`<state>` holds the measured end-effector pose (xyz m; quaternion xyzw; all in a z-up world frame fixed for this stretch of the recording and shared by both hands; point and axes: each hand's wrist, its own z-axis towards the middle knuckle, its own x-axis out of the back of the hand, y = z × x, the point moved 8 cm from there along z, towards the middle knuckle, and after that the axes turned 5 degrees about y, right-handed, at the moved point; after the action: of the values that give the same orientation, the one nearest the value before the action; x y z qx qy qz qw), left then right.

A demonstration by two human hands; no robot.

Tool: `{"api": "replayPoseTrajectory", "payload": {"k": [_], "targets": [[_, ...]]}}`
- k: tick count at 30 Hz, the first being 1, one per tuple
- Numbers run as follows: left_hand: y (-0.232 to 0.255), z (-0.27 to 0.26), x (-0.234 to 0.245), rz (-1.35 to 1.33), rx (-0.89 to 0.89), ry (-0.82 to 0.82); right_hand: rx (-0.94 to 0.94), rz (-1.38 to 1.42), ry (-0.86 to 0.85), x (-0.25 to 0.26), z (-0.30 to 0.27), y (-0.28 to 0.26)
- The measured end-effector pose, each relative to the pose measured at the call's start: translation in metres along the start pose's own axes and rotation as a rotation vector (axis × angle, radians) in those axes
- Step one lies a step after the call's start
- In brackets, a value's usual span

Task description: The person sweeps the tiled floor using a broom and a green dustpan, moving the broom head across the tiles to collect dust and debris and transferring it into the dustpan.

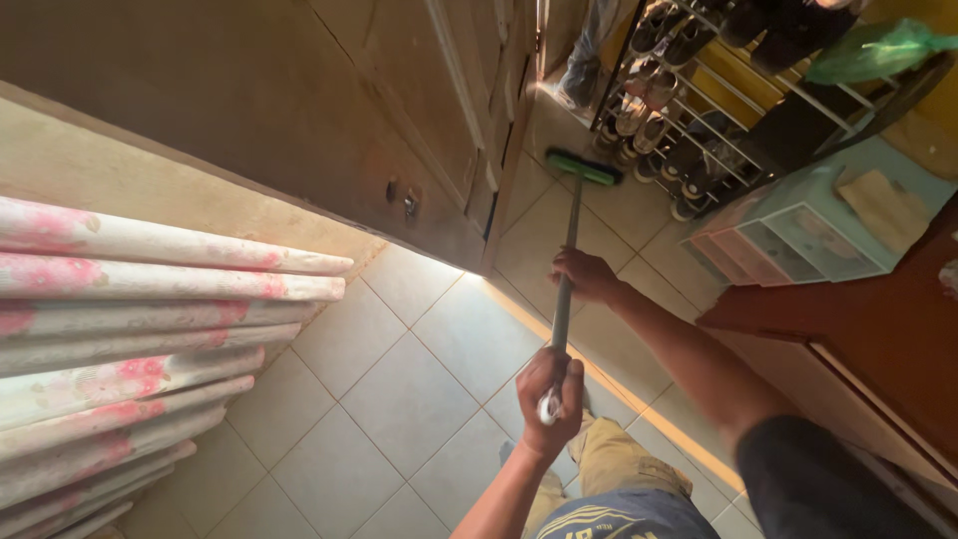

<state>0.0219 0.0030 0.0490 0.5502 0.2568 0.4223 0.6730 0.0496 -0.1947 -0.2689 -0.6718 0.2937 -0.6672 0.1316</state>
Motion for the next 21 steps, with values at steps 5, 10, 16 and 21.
{"api": "replayPoseTrajectory", "payload": {"k": [5, 10, 16, 21], "targets": [[0.008, -0.071, 0.05, 0.105, 0.03, 0.103, -0.277, 0.323, -0.155, -0.08, -0.051, -0.061], [0.065, -0.127, 0.107, -0.018, -0.154, 0.215, 0.085, 0.296, -0.083, -0.038, -0.123, -0.227], [0.08, -0.108, 0.11, -0.253, -0.205, 0.144, 0.013, 0.329, -0.027, -0.015, -0.127, -0.19], [0.006, -0.064, 0.029, -0.034, 0.085, -0.092, -0.102, -0.041, 0.023, -0.03, -0.086, -0.024]]}}
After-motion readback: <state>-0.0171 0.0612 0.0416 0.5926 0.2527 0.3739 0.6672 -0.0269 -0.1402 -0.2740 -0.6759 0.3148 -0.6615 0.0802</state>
